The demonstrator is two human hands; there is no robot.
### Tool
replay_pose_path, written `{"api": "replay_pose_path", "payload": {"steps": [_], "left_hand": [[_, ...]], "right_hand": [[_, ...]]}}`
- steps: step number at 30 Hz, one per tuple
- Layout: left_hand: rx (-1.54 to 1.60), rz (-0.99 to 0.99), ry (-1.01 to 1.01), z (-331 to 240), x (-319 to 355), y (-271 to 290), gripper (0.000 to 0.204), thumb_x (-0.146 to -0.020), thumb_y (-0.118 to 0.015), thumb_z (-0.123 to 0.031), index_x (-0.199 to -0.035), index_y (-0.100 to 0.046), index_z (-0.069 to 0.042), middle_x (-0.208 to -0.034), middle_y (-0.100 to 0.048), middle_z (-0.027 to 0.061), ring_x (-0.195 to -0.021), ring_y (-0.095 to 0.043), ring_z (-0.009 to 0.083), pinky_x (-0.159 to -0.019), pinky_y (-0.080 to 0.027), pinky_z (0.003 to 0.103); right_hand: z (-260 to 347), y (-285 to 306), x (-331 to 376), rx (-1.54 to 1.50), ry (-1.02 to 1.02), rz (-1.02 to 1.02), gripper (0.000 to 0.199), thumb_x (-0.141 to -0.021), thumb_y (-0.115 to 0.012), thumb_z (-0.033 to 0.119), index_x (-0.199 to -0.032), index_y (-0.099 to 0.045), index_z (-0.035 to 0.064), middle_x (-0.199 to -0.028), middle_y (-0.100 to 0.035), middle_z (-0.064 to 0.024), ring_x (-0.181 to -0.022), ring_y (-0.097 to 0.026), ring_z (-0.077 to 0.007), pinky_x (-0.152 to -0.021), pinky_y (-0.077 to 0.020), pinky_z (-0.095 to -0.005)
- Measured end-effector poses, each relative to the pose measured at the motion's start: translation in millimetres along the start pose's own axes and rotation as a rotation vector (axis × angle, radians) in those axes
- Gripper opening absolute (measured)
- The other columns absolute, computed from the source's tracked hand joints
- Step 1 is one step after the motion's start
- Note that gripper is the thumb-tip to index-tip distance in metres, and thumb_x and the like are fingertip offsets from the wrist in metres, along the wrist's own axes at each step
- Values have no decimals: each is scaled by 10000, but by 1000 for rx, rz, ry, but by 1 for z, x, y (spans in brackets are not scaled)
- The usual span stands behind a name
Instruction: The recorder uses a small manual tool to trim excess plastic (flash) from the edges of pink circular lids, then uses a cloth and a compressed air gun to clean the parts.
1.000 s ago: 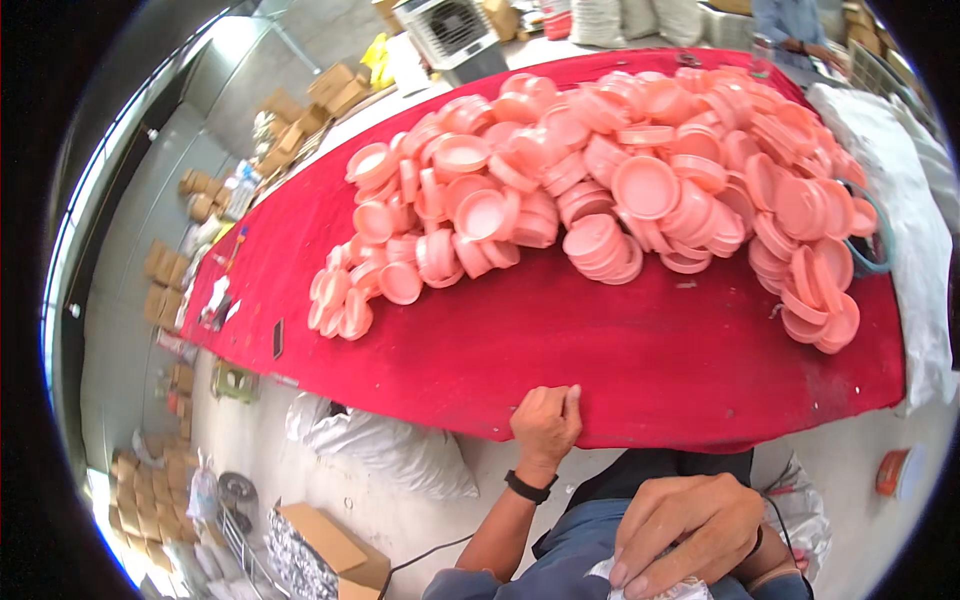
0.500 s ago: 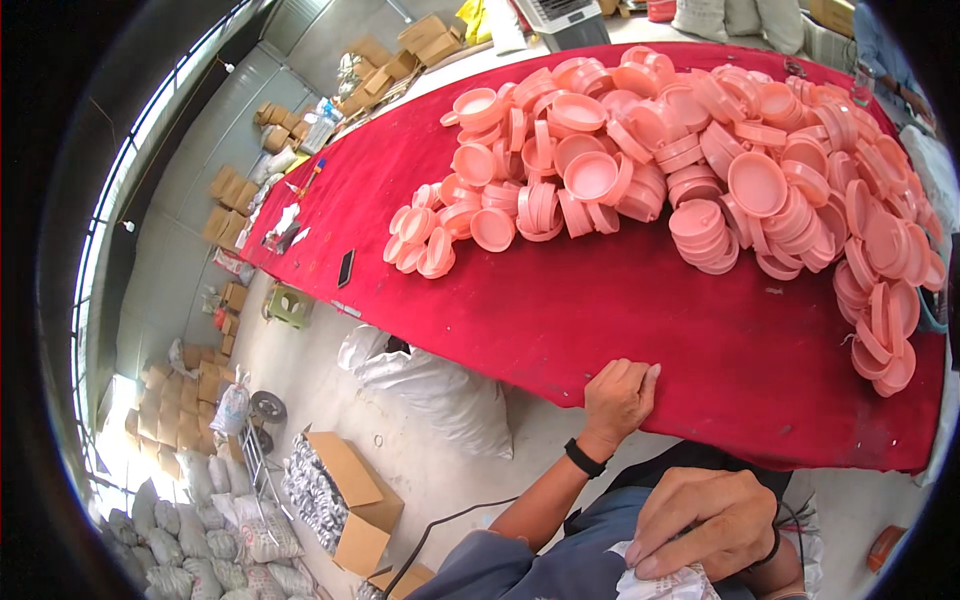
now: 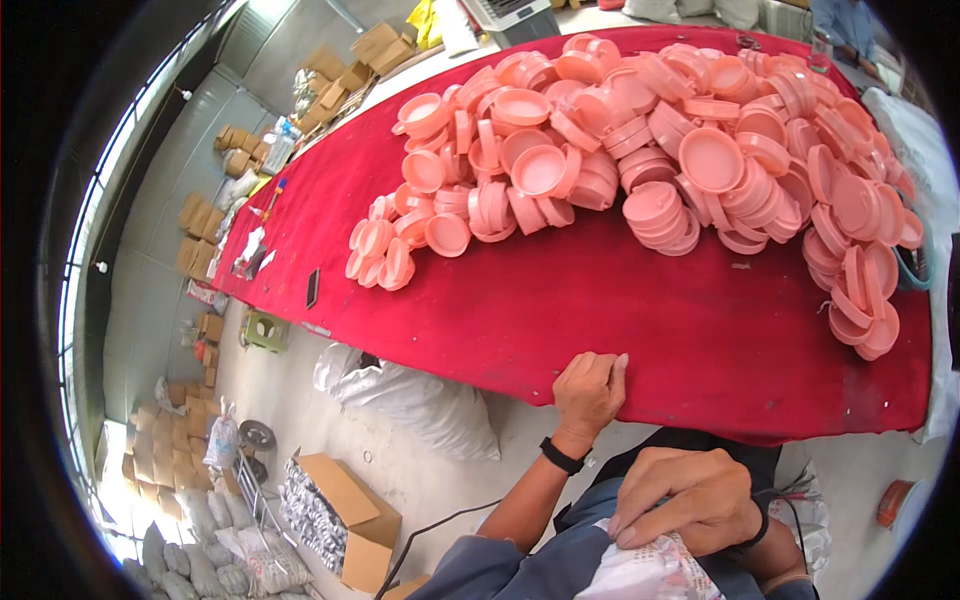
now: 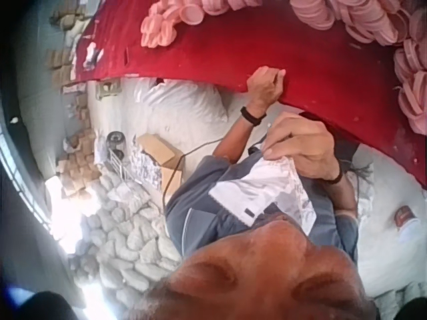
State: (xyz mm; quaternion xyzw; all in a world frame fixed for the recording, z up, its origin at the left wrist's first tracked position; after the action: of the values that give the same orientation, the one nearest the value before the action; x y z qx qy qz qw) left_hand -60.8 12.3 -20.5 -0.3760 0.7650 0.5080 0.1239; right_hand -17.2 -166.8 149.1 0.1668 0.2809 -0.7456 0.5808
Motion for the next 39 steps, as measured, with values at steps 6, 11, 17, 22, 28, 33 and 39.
{"api": "replay_pose_path", "payload": {"steps": [6,11,17,22,28,33,39], "left_hand": [[-43,14,14,2,2,0,142,-930,-830,-160,-837,-742,-98,-748,-648,102,-694,-651,325,-602,-498,444],[-52,-15,-31,-1,0,0,178,-960,-809,-168,-840,-697,-99,-736,-619,70,-678,-628,282,-615,-514,404],[701,165,494,28,8,7,251,-1064,-733,-260,-1186,-764,-43,-924,-745,49,-795,-694,168,-677,-533,317],[1386,390,211,-52,-37,74,982,-850,-966,-407,-1580,-485,39,-1383,-673,149,-1247,-685,238,-1032,-558,386],[899,361,280,-84,-34,82,1074,-674,-1073,-258,-1534,-499,32,-1365,-679,121,-1259,-688,240,-1089,-539,390],[1057,115,398,-75,-36,83,471,-988,-825,-91,-1388,-609,31,-1169,-747,72,-1109,-702,118,-952,-582,309],[1007,-34,499,-45,-41,89,238,-1064,-732,-113,-1267,-712,10,-1028,-721,10,-902,-624,57,-781,-537,256]], "right_hand": [[-15,8,7,14,-12,-33,196,-884,-758,-60,-1064,-797,6,-1048,-778,-142,-958,-747,-335,-857,-605,-405],[-42,25,18,-107,-179,-283,156,-978,-817,85,-1060,-806,-46,-1035,-775,-149,-956,-734,-237,-846,-578,-343],[-55,30,34,-243,-345,-485,161,-978,-802,27,-1105,-790,-71,-1088,-758,-90,-1000,-688,-136,-851,-548,-297],[-91,43,54,-511,-570,-655,242,-989,-764,0,-1227,-795,-32,-1188,-780,-83,-1077,-705,-119,-925,-582,-293],[-79,43,35,-18,-373,-586,224,-986,-779,36,-1200,-801,-26,-1109,-779,-61,-1009,-714,-126,-878,-571,-290],[-92,41,32,185,-467,-672,124,-964,-789,18,-1086,-804,2,-982,-740,-17,-895,-674,-85,-759,-533,-272],[-121,30,8,13,-556,-566,200,-983,-769,7,-1179,-765,-32,-1080,-778,-44,-916,-702,-99,-831,-584,-285]]}}
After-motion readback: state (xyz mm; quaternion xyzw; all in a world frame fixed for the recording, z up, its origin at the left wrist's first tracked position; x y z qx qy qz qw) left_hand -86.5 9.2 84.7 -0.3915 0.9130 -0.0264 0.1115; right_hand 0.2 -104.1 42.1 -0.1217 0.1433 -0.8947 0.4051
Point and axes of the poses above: each hand's wrist, its own x-axis away from the middle knuckle, its own y-axis out of the back of the hand, z = x × y, the point moved 5 cm from there along -x, towards the middle knuckle
